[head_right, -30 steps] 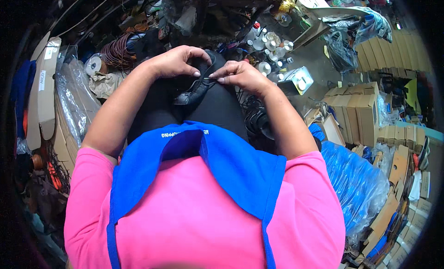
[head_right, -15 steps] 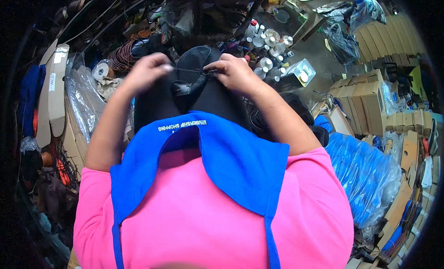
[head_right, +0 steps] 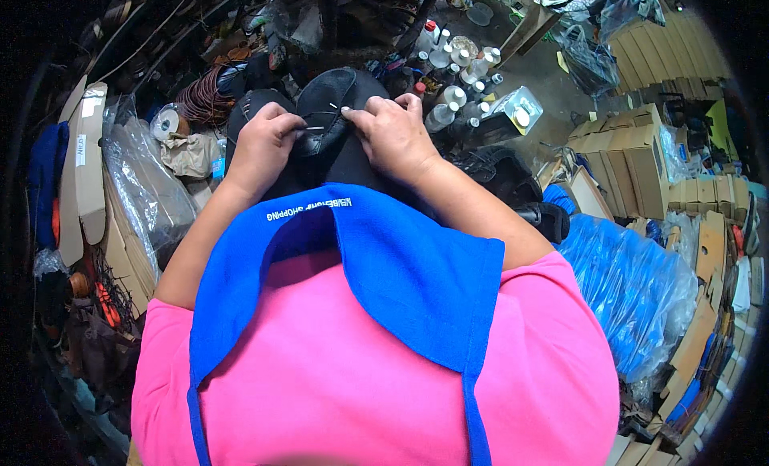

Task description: Sew the inner lining or upper portion of a black shoe using a needle and thread.

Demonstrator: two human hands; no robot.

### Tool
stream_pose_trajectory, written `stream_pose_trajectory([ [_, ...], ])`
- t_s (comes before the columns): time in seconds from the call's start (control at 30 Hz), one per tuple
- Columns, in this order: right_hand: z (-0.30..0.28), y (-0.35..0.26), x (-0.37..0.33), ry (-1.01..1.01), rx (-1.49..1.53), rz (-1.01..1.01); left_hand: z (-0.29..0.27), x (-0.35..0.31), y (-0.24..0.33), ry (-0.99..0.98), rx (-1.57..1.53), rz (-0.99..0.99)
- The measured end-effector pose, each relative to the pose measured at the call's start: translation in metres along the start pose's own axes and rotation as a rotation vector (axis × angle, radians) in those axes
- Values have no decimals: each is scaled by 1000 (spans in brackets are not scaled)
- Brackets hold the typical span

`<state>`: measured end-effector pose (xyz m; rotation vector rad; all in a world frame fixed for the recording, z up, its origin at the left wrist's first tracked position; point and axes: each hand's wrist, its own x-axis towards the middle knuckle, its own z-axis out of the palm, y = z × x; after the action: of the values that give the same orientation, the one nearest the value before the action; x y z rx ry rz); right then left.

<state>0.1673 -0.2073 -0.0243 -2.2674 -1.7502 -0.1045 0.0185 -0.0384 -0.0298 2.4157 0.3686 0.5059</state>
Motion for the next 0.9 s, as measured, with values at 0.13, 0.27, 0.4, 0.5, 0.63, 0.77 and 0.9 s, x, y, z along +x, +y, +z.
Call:
stream_pose_trajectory([
  [0.13, -2, 22, 10, -158, 363, 153, 4, 16, -7, 175, 310, 176],
  [0.27, -8, 45, 26, -337, 712, 215, 13, 27, -16, 27, -196, 16],
  [0.4, -11, 53, 39, -418, 697, 181, 18, 29, -22, -33, -201, 18],
  [0.5, -12, 55, 43, -442, 726, 132, 19, 29, -25, -52, -190, -7],
  [0.63, -10, 56, 45, -455, 735, 149, 19, 29, -25, -65, -167, 8],
  [0.77, -10, 58, 45, -447, 698, 131, 18, 30, -24, -73, -174, 1],
  [0.9, -10, 58, 45, -441, 732, 113, 17, 30, -23, -83, -166, 12],
])
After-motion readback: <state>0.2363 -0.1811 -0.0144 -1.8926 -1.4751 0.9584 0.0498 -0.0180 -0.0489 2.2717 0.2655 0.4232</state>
